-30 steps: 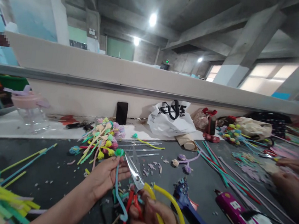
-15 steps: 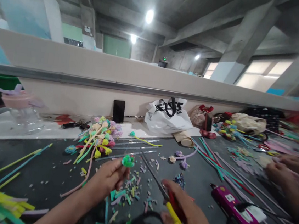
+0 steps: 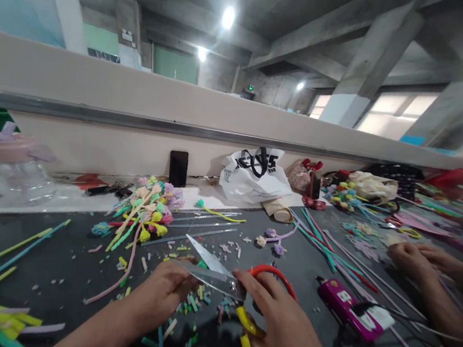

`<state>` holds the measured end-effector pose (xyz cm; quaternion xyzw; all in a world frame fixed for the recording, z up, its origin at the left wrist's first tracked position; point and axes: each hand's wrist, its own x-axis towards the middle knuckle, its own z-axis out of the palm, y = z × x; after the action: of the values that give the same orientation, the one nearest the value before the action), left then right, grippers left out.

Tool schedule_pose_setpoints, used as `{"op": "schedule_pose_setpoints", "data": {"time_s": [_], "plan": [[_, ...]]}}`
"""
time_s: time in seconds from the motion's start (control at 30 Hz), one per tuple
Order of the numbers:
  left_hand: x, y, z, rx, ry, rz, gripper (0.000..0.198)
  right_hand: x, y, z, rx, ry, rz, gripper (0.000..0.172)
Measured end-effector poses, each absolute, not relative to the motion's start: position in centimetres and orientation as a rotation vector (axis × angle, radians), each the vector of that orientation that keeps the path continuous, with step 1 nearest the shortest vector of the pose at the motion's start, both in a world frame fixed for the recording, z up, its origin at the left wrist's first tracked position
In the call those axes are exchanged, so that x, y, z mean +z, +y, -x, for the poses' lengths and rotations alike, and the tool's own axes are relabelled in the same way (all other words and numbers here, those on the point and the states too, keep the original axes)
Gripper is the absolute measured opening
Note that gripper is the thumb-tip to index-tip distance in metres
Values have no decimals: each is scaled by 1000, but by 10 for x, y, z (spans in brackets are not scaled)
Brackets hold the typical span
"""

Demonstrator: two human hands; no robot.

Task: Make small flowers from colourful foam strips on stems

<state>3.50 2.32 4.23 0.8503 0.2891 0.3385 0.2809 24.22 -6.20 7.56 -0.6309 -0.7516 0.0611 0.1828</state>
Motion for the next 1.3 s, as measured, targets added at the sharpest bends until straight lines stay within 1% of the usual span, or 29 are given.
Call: {"op": "schedule_pose_setpoints", "data": {"time_s": [0.17, 0.3, 0.47, 0.57, 0.63, 0.73, 0.83, 0.9, 1.0, 1.03, 1.13, 1.17, 1.2, 1.3], "plan": [[41, 22, -35, 853, 778, -2263, 28, 75, -60, -241, 174, -2181, 1717, 60], [39, 22, -35, 793, 783, -2264, 29, 73, -59, -242, 214, -2183, 1701, 55], [33, 24, -35, 749, 785, -2269, 27, 63, -59, -245, 247, -2195, 1700, 54], [33, 24, -36, 764, 756, -2245, 27, 54, -57, -247, 285, -2167, 1619, 51], [34, 25, -37, 774, 758, -2092, 30, 49, -53, -248, 317, -2076, 1597, 49], [37, 26, -38, 733, 751, -1570, 33, 45, -44, -248, 291, -1862, 1710, 46], [39, 27, -37, 780, 659, -1169, 32, 43, -35, -245, 322, -1821, 1789, 45], [38, 29, -36, 806, 618, -1068, 31, 42, -32, -239, 354, -1868, 1846, 50], [33, 32, -35, 803, 593, -1028, 30, 44, -28, -227, 369, -1983, 1938, 62], [31, 34, -35, 807, 595, -1039, 30, 47, -27, -223, 373, -2038, 1963, 62], [24, 39, -36, 814, 661, -1132, 30, 58, -18, -215, 352, -2060, 1994, 50], [22, 41, -37, 802, 705, -1187, 30, 61, -13, -213, 390, -2005, 1933, 49], [21, 41, -38, 785, 752, -1261, 30, 63, -8, -211, 481, -1932, 1826, 52], [19, 41, -39, 776, 873, -1653, 26, 60, 8, -205, 917, -1700, 1418, 69]]}}
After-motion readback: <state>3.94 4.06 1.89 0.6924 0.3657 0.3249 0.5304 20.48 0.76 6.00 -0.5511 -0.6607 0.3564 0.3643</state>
